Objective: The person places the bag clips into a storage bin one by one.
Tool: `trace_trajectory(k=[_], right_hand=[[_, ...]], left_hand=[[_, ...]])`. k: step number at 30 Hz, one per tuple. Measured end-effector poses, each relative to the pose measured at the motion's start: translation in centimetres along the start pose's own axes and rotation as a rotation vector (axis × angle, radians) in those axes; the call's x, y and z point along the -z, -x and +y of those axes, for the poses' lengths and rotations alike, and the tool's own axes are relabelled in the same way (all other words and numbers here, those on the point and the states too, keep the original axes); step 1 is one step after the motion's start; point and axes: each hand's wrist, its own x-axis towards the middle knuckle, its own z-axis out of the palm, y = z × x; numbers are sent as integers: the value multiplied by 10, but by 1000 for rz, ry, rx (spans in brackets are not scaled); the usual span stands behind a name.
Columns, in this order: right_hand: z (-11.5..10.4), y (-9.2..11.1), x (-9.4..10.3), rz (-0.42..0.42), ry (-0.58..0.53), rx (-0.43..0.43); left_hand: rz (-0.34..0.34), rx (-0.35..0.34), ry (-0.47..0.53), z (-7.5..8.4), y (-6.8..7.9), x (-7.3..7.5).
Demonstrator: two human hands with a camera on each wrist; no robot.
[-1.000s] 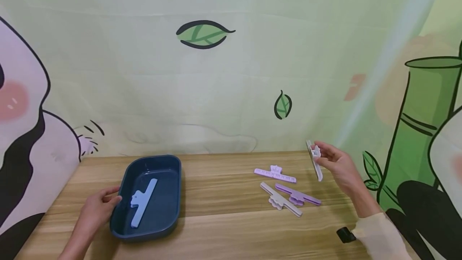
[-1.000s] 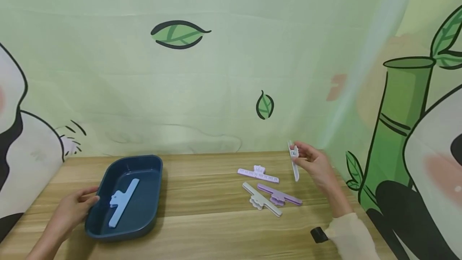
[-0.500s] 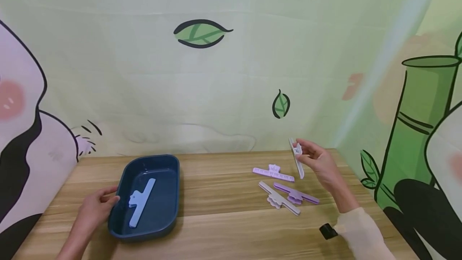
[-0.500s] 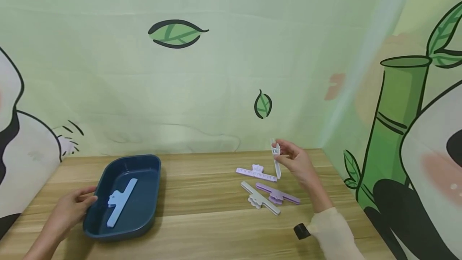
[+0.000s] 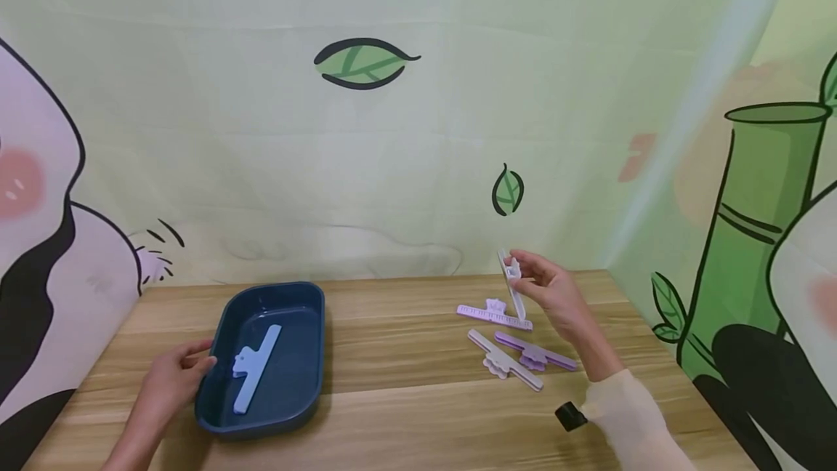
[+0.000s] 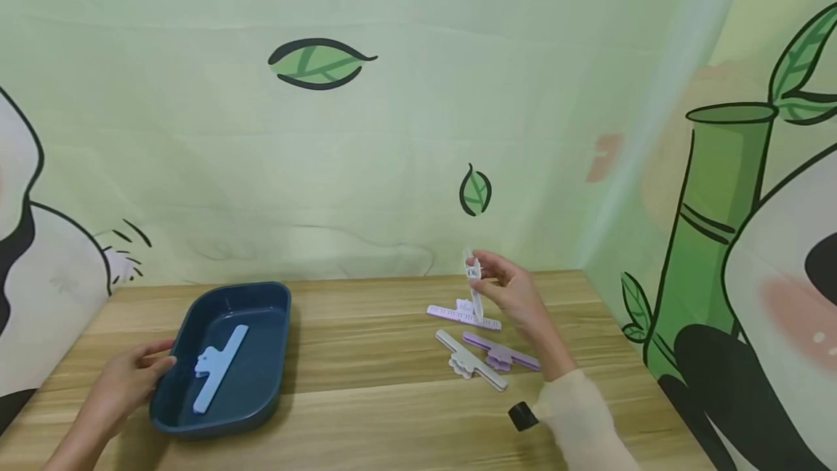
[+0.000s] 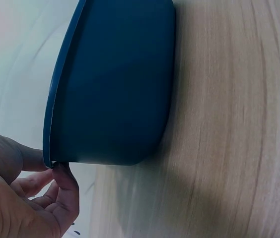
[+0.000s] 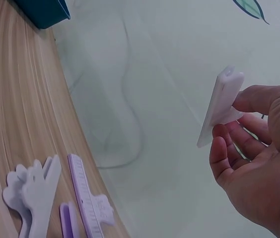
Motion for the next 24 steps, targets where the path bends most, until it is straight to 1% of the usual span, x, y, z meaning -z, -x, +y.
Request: trace_trajectory(k=[4,12,19,21,24], right_hand=[[-1,-3,-9,-13,4,14],[-5,-6,-28,-65,-8,29],[-8,-11,-45,-98,-34,42],[-10,-12,-50,-106,-41,43],[-13,-13,-58,-121,-42,53]], left_hand=[[7,-6,-12,0,0,0],[21,-37,-10,-3,0,-1],[6,-9,-20,-3,-1,0],[7,-10,-26,-2,-2,0],[11,-31,-25,-3,-1,0]])
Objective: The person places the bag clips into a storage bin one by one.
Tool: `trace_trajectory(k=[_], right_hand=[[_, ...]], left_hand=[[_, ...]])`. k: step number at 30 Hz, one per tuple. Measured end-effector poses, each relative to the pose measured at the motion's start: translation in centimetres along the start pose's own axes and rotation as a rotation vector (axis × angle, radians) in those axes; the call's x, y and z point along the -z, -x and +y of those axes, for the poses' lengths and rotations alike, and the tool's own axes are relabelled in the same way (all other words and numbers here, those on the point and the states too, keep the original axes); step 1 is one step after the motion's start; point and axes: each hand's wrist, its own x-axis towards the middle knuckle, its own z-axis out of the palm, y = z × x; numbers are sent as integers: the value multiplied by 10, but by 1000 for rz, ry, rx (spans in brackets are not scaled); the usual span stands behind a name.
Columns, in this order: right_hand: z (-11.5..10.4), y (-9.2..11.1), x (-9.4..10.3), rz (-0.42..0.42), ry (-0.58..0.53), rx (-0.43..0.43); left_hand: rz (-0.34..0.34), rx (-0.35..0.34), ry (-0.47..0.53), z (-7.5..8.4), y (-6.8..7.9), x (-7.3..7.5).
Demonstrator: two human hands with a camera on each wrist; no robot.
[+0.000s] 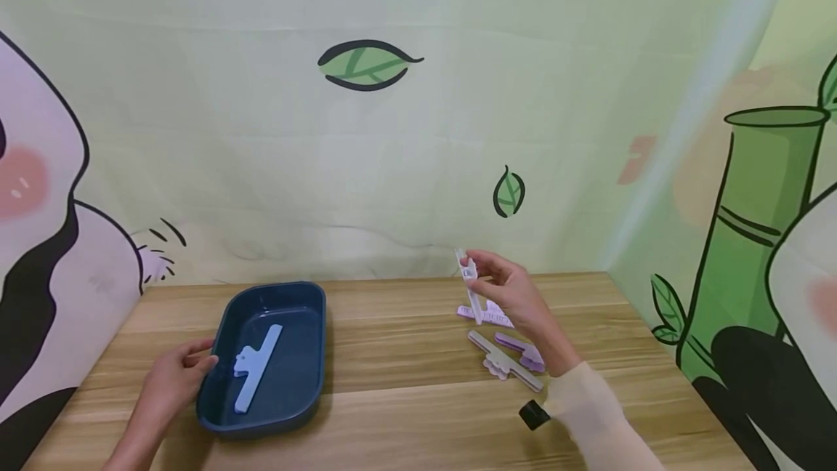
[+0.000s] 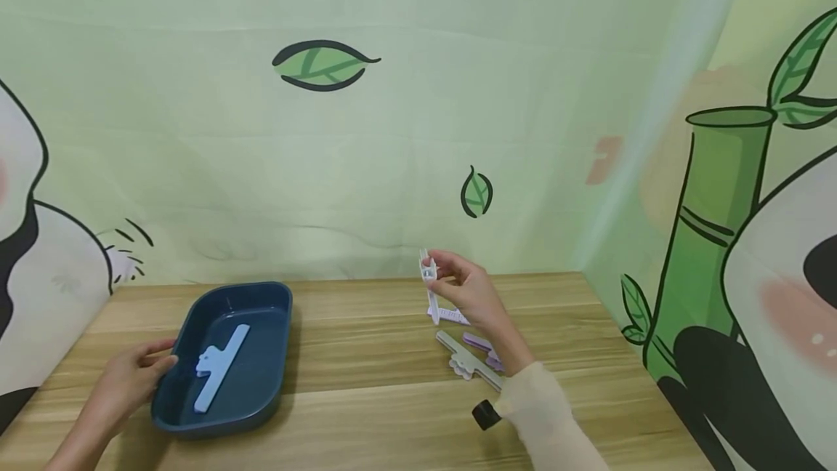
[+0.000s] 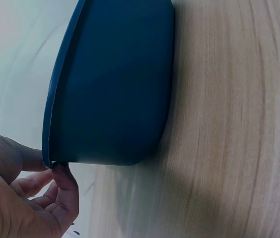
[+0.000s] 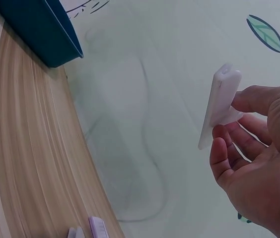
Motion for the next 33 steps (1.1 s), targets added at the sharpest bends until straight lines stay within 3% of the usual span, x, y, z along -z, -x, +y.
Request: trace_trajectory(k=[6,13,21,33], right_hand=[[-3,-4,-15,-27,-12,10],[-5,-8,-33,-60,4,-23],[-4,-18,-58,-116,13,48],[-12,-27,-102,-165,-27,55]], left_hand=[[25,-41,-5,0,1,0],[30,-37,-6,0,1,-1],[35,-40,-10,-3,-1,0],[37,-45,-5,-4,-1,-1]])
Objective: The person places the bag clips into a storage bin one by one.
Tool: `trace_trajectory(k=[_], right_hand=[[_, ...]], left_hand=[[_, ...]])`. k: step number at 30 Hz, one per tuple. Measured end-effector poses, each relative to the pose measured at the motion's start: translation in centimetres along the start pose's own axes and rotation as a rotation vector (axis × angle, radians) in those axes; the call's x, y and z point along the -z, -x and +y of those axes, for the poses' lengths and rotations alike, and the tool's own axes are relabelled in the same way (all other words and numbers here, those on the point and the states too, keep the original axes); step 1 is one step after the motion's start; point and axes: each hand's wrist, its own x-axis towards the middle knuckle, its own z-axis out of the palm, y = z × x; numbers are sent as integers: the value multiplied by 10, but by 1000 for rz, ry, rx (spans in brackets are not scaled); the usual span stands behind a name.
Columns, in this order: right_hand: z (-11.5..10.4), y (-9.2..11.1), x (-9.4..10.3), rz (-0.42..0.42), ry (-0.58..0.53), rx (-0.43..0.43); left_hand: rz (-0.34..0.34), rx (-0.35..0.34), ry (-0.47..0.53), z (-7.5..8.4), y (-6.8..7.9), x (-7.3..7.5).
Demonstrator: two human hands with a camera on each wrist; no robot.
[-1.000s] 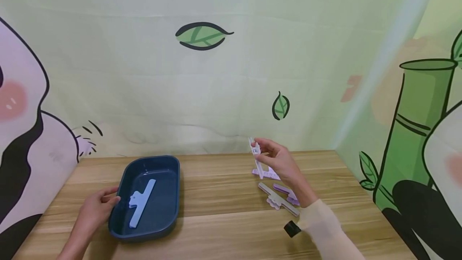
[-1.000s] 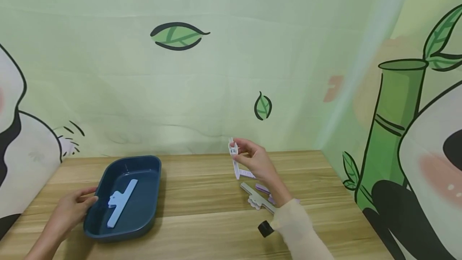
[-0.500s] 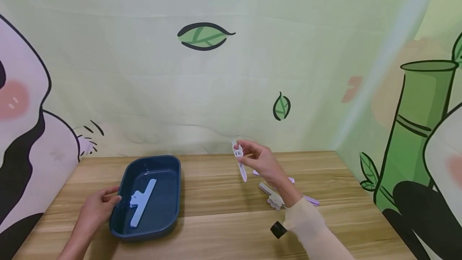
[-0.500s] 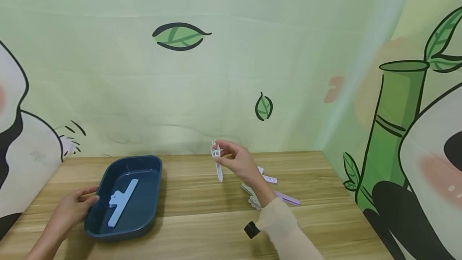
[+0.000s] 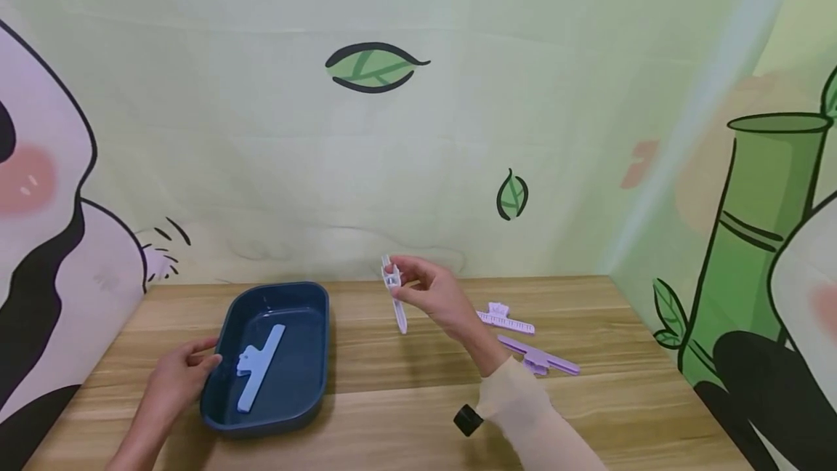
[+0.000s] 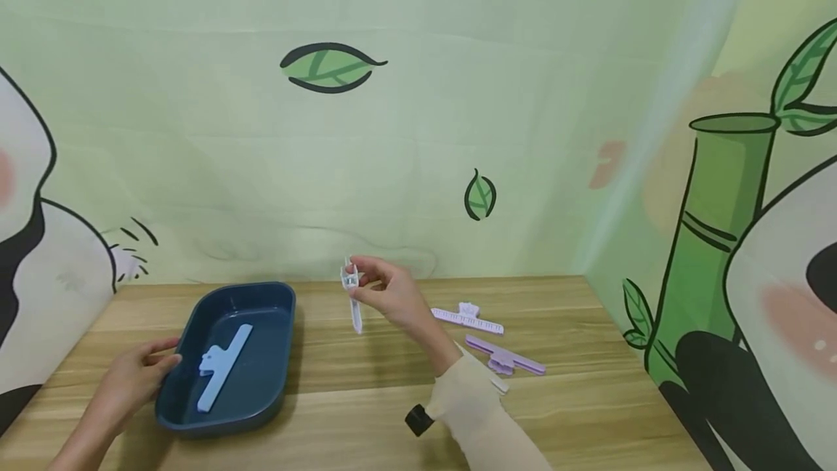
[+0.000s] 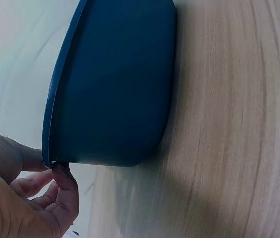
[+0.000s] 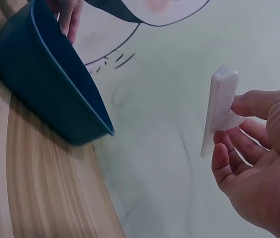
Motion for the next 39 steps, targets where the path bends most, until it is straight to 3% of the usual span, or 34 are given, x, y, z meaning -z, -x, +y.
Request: trace_trajectory(k=[13,20,28,39], right_hand=[[-1,-13,-41,-25,-13,18],[1,-20,-62,-48,-13,24],[2,-26,-86,-48,-11,35],[8,-36,-114,-60,-1,42]], left_hand=[[14,-15,20,1,2,0],[-7,39,33,3,2,0],[-5,37,48,3,1,-2],[-33,101,53,4,-1,-1]])
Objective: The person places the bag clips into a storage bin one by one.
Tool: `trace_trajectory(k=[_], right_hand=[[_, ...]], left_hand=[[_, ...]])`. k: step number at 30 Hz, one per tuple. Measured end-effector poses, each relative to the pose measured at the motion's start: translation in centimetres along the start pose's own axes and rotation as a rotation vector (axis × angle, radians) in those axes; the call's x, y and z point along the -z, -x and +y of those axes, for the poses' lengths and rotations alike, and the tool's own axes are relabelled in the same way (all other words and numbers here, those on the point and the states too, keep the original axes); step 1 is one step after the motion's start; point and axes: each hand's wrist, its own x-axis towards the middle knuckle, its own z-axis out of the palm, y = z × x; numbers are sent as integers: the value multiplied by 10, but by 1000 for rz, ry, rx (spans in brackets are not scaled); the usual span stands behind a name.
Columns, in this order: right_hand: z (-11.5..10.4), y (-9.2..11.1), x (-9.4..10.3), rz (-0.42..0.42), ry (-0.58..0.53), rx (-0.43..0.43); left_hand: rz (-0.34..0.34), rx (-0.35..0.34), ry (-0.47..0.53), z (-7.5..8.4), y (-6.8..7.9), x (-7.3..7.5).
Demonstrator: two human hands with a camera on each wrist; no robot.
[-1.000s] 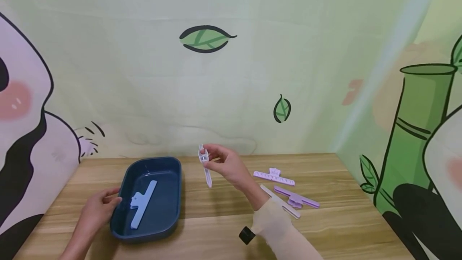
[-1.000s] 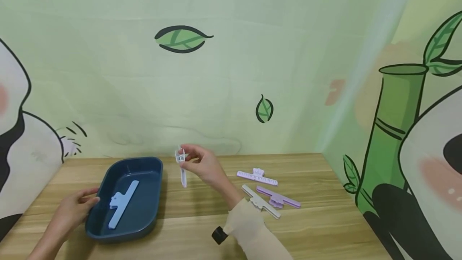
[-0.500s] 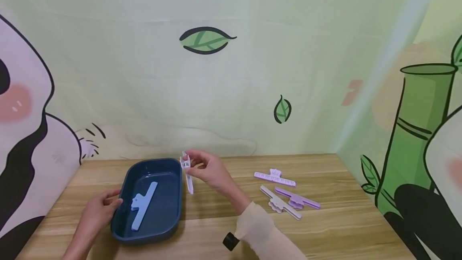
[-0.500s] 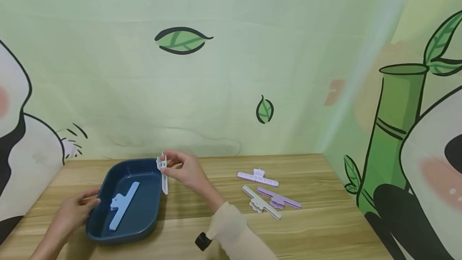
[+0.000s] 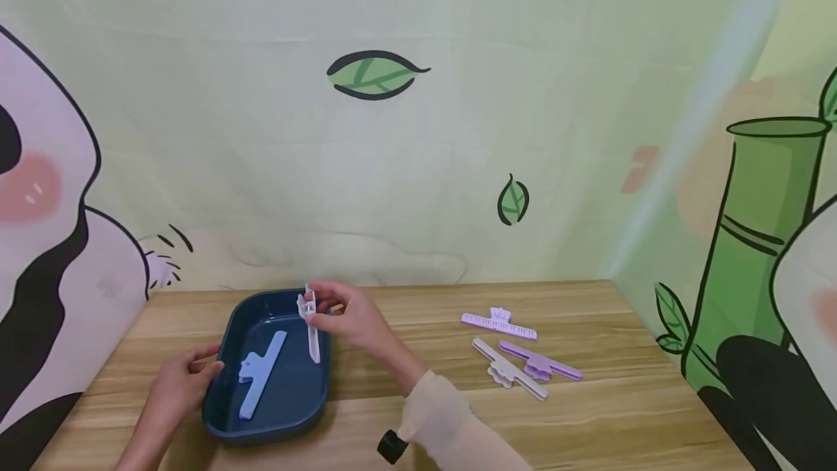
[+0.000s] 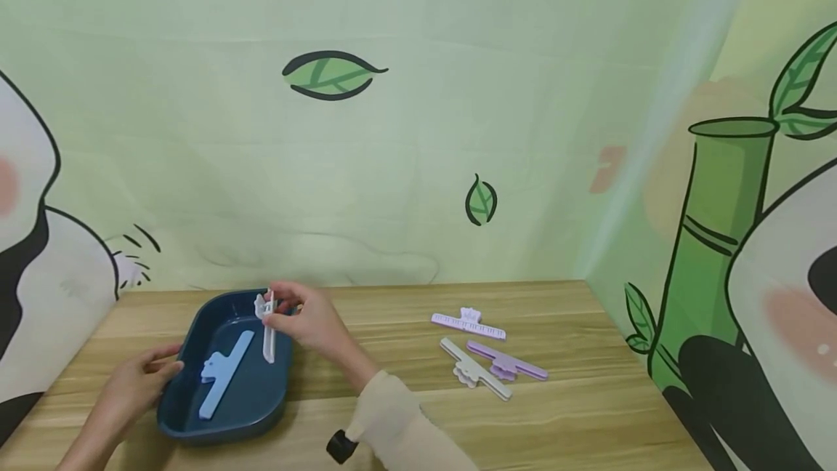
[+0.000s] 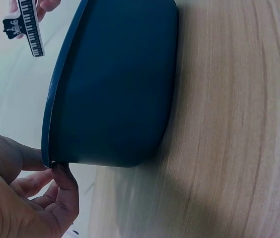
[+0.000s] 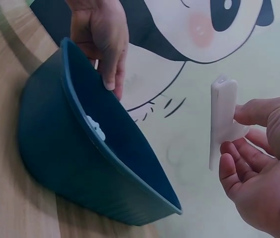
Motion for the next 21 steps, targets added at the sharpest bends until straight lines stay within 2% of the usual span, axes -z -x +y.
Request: trace_trajectory(k=[13,21], right_hand=[[-1,-5,-32,-65,104,-3],[-5,-6,-45,-79,137,21]], left_hand=[[-6,36,-6,-1,-1,1],[4,-17,-24,-1,1,2]])
